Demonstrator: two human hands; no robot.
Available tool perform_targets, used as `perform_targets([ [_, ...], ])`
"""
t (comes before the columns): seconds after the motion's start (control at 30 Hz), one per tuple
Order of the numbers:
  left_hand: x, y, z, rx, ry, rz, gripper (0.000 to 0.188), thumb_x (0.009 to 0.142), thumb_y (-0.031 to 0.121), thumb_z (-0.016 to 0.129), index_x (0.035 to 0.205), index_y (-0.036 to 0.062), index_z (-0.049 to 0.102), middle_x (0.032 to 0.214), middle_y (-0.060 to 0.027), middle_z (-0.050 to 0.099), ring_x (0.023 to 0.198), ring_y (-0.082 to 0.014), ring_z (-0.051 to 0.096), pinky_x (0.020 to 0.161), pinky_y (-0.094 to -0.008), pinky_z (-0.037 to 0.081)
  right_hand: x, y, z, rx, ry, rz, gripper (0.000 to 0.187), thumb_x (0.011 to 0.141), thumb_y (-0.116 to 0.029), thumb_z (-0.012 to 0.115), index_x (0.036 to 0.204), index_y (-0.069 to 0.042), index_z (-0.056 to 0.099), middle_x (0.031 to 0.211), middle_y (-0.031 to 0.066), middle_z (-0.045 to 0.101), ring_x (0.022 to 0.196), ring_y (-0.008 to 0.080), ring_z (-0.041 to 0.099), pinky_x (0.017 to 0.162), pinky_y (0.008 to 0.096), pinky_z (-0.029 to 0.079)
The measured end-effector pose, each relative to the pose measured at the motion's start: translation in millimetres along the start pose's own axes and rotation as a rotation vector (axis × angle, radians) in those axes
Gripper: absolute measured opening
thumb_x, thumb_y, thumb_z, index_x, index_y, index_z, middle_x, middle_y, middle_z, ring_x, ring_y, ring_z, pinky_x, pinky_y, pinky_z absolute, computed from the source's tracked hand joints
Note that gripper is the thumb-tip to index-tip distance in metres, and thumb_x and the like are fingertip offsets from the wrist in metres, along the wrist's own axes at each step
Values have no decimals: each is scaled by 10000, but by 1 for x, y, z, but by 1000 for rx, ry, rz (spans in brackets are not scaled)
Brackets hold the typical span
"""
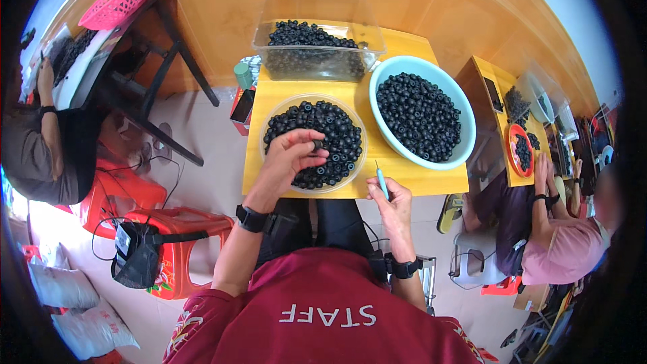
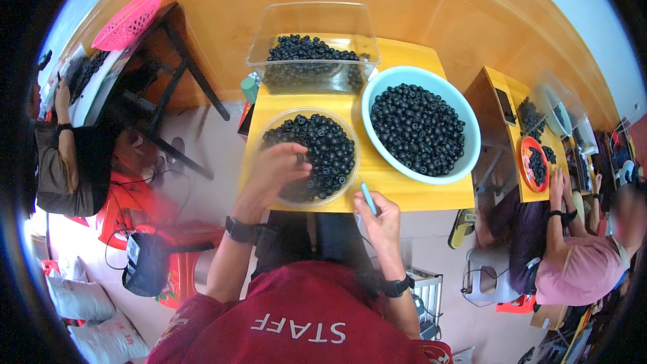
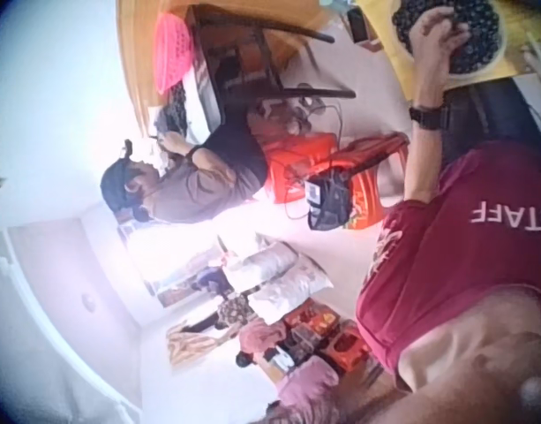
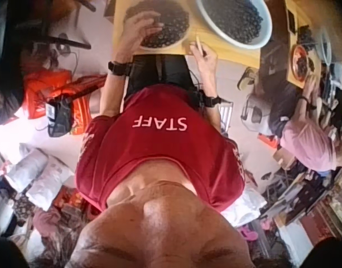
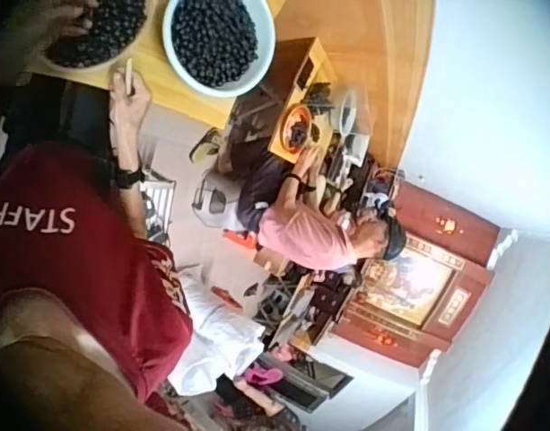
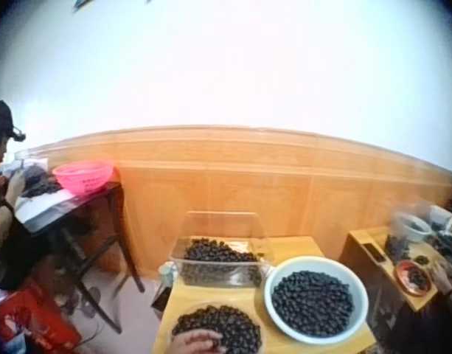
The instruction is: Manually sorting and cleaning small black berries using fingers and a small picking tool.
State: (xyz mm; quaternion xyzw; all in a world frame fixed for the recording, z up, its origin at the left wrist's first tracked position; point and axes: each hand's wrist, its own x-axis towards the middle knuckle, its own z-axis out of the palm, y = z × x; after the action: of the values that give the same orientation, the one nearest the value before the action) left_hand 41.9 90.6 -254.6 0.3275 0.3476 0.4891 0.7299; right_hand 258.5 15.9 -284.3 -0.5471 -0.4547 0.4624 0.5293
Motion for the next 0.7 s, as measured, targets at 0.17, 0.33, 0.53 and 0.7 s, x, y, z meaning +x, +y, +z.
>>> perform_targets([
  [0.17,-28,-10,3,-180,-88,-48,219,864,39,516,1073,-15,553,887,-55,599,804,-154,621,718,-246,522,-6,-27,10,-127,-62,-22,186,841,-128,580,943,17,636,712,45,607,624,85,540,570,213,416],
  [0.33,-28,-34,-2,-298,-176,-36,185,848,43,558,1030,20,575,924,-48,599,799,-133,600,716,-246,492,-6,-40,27,-399,-123,-325,166,817,-138,598,897,-1,646,702,113,612,536,163,542,488,245,394],
  [0.53,-33,-35,2,-345,-196,-53,202,824,43,577,1024,14,575,975,-81,589,837,-157,556,758,-268,451,-10,-54,37,-536,-155,-416,132,796,-137,622,879,-39,655,677,98,604,493,189,537,453,285,393],
  [0.7,-34,-36,2,-338,-205,-34,182,837,56,589,1015,21,568,902,-48,597,813,-119,570,730,-239,469,-10,-56,38,-563,-160,-455,130,791,-138,631,876,-42,656,696,112,616,518,214,567,471,307,420],
])
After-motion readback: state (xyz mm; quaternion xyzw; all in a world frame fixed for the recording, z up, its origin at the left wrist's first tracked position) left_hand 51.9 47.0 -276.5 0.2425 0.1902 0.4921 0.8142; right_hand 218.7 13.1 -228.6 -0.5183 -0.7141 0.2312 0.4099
